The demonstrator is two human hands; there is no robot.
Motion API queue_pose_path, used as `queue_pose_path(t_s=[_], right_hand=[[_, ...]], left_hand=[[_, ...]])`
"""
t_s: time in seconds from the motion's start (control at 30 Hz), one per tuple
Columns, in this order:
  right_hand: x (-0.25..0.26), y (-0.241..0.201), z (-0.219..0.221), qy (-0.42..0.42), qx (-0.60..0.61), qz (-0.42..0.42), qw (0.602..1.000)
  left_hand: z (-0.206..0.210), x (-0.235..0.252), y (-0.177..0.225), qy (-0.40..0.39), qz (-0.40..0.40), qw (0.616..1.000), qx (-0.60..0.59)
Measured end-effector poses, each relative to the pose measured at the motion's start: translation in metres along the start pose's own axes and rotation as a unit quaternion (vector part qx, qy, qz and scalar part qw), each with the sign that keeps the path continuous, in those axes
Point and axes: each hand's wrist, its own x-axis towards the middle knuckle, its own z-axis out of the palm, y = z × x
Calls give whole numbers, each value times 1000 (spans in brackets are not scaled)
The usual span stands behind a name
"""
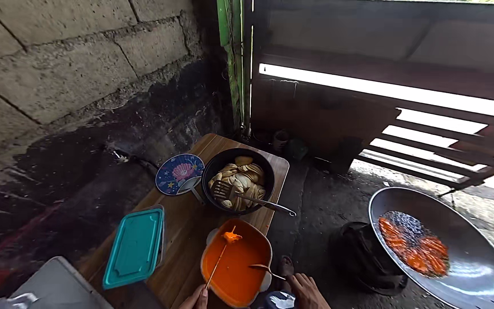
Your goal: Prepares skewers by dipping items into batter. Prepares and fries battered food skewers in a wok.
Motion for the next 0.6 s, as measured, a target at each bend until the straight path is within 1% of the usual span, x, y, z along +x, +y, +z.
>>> queue_pose_path(t_s=[0.13,0.3,0.6], right_hand=[[5,-6,-6,12,10,-10,1000],[4,-8,-7,46,17,-2,999],[3,-11,-8,60,21,11,998]], left_hand=[[-6,4,-1,2,9,1000,9],[-10,0,3,16,13,1000,-7],[-15,-8,11,16,28,999,-12]])
